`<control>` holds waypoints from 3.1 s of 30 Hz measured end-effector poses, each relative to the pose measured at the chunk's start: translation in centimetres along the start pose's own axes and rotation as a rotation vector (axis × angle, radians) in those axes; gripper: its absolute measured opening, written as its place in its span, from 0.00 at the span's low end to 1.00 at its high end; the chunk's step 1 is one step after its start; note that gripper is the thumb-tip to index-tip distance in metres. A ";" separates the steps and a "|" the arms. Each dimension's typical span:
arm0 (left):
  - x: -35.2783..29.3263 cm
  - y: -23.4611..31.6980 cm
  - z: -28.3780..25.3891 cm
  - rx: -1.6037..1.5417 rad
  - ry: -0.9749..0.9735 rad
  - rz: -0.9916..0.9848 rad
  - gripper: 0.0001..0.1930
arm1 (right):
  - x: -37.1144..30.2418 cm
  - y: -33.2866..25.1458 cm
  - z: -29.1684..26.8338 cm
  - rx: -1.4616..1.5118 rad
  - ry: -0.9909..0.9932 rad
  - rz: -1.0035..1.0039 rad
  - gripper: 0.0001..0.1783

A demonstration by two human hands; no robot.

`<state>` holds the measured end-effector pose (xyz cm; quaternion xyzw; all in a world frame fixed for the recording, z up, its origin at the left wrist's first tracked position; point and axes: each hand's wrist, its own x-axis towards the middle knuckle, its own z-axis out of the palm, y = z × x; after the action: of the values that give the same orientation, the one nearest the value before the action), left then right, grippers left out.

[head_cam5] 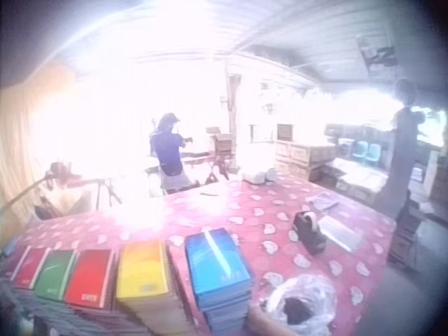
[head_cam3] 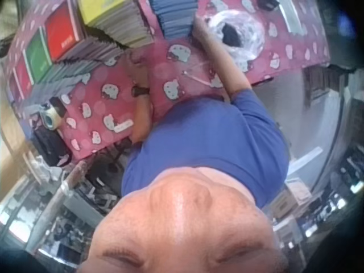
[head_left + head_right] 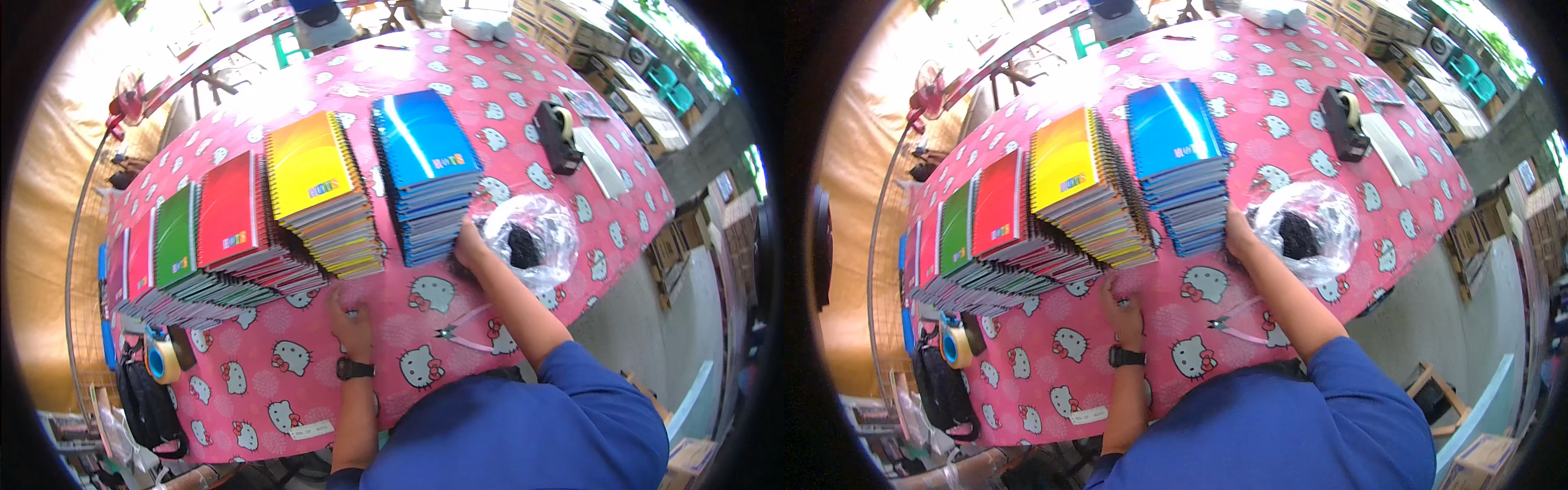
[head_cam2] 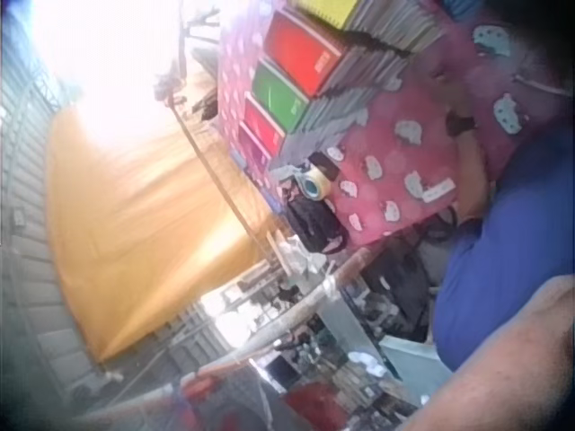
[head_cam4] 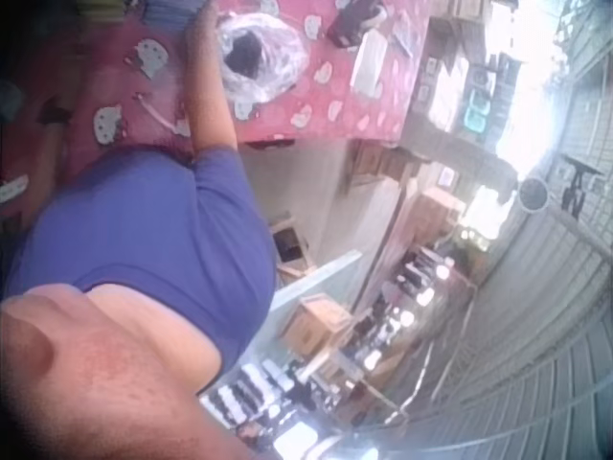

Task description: The person stacks several small notebooks of different colors, places them inside a clear plastic bag, and seals the bag with tape from a dispenser.

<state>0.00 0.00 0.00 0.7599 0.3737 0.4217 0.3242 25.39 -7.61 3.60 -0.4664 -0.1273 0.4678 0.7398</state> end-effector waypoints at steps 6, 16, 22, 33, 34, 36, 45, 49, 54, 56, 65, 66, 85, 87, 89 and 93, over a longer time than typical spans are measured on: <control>-1.4 -0.4 0.7 -0.127 -0.006 -0.007 0.23 | 0.3 1.6 0.6 0.063 0.222 0.047 0.21; -2.8 4.4 2.3 -0.030 -0.248 0.300 0.26 | -0.9 -2.9 2.5 -0.470 -0.109 -0.460 0.31; -8.6 13.7 6.7 0.370 -0.630 0.261 0.27 | -13.8 -11.8 -7.1 -1.895 0.197 -0.291 0.41; -7.7 13.0 5.2 0.264 -0.510 -0.172 0.11 | 0.0 -8.5 -10.8 -1.840 0.673 -0.420 0.36; -7.2 13.8 5.5 0.230 -0.477 -0.173 0.11 | 1.6 -10.0 -11.8 -1.829 0.710 -0.367 0.36; -6.2 16.0 7.1 0.186 -0.445 -0.185 0.10 | 3.6 -12.8 -14.3 -1.815 0.738 -0.249 0.37; 4.4 16.6 23.0 0.156 -0.360 0.051 0.11 | -8.8 -15.3 -22.7 -1.257 0.578 -0.765 0.23; 6.5 14.5 28.0 0.328 -0.356 -0.097 0.14 | -11.7 -10.0 -21.6 -1.695 0.658 -0.664 0.23; 4.2 13.1 24.1 0.324 -0.205 0.166 0.19 | -13.2 -8.4 -20.5 -1.484 0.109 -0.647 0.23; 2.6 12.9 21.1 0.248 -0.258 0.246 0.18 | -11.4 -9.4 -23.3 -1.495 0.369 -0.797 0.21; -9.4 6.9 -2.4 -0.177 -0.137 -0.359 0.11 | -11.8 -8.6 -10.9 -1.007 0.151 -0.620 0.13; -10.3 6.6 -4.8 -0.127 -0.070 -0.417 0.11 | -12.9 -6.3 -7.9 -1.099 0.036 -0.605 0.12; -8.2 3.0 -8.4 0.633 -0.346 0.167 0.19 | 1.3 -14.4 -16.3 -1.706 0.966 -0.492 0.42; -7.5 -0.3 -10.1 0.683 -0.222 0.108 0.19 | 4.4 -12.7 -17.4 -1.670 0.803 -0.371 0.40; -6.4 -2.3 -12.1 0.780 -0.111 0.147 0.20 | 6.9 -11.4 -13.4 -1.591 0.644 -0.598 0.34; -3.0 -4.0 -12.8 0.951 -0.032 -0.004 0.23 | 9.2 -10.1 -6.8 -1.595 0.329 -0.381 0.38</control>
<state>-13.62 1.77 1.11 0.8297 0.5216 0.1916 -0.0531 40.29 -5.31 5.89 -0.8830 -0.3873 0.0302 0.2635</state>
